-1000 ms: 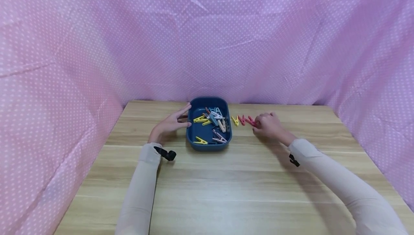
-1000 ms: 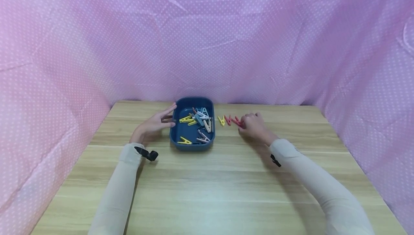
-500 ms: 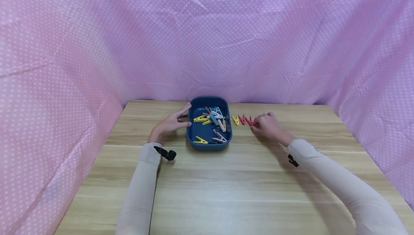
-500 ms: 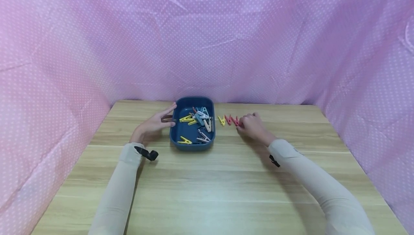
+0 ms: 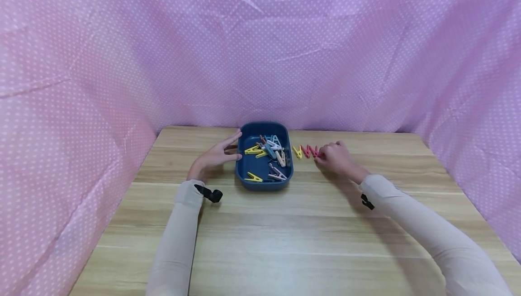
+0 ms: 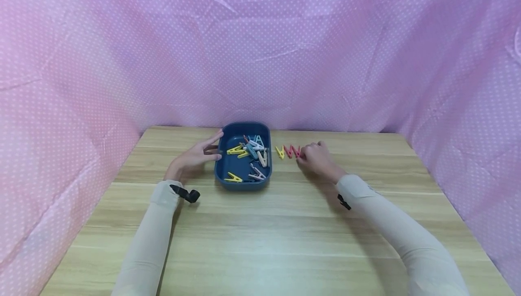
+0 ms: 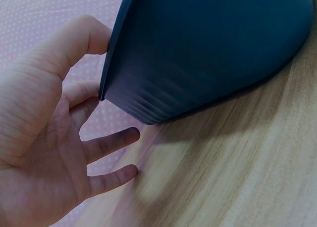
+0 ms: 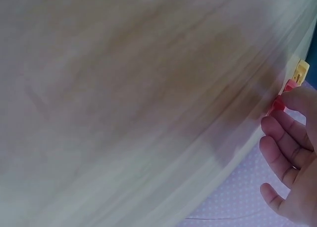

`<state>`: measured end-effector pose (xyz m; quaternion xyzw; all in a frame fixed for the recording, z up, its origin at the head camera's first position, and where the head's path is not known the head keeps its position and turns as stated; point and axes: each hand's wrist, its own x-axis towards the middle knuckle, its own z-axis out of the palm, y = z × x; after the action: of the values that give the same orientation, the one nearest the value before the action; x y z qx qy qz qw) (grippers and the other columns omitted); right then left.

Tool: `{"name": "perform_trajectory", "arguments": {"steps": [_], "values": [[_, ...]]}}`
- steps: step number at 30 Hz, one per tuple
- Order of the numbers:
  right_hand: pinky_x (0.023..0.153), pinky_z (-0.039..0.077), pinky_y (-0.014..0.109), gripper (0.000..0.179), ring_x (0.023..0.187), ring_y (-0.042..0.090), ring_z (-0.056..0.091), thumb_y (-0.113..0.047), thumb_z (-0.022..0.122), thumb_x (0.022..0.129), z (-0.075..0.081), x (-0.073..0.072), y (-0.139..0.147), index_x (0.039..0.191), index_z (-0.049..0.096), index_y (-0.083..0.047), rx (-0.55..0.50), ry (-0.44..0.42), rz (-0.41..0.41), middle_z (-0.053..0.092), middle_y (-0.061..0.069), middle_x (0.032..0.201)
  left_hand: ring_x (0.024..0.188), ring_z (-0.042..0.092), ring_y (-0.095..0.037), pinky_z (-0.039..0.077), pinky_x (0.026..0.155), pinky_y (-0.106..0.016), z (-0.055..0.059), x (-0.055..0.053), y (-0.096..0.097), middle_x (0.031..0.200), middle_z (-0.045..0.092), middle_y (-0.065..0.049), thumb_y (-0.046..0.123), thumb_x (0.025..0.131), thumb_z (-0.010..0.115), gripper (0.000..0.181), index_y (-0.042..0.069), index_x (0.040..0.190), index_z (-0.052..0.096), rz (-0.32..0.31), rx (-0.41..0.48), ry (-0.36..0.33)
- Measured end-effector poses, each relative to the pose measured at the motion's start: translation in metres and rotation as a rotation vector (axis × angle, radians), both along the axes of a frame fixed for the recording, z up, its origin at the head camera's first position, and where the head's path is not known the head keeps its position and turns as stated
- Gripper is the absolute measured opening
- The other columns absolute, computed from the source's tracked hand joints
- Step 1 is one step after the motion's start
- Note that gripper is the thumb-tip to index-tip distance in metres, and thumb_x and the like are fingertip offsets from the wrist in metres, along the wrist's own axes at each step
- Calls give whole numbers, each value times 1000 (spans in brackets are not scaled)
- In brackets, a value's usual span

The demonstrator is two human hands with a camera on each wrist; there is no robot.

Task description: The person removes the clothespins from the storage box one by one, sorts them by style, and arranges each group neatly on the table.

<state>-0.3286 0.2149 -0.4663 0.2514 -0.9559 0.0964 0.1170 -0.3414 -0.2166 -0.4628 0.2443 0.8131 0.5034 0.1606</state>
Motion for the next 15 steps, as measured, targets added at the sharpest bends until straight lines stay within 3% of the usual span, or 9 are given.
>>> {"name": "perform_trajectory", "arguments": {"steps": [10, 15], "values": [[99, 42, 63, 17, 77, 29, 63, -21, 77, 88, 6, -2, -2, 81, 72, -6, -24, -12, -4, 70, 8, 76, 152, 33, -36, 33, 122, -53, 4, 1, 2, 173, -1, 11, 18, 101, 65, 83, 23, 165, 13, -4, 25, 1], [101, 42, 64, 16, 87, 31, 67, -21, 76, 89, 12, 0, -5, 90, 75, -5, -47, -14, 15, 73, 10, 88, 153, 31, -36, 31, 123, -53, 3, 1, 1, 173, -1, 10, 20, 101, 65, 83, 22, 165, 12, -5, 11, -9]]}}
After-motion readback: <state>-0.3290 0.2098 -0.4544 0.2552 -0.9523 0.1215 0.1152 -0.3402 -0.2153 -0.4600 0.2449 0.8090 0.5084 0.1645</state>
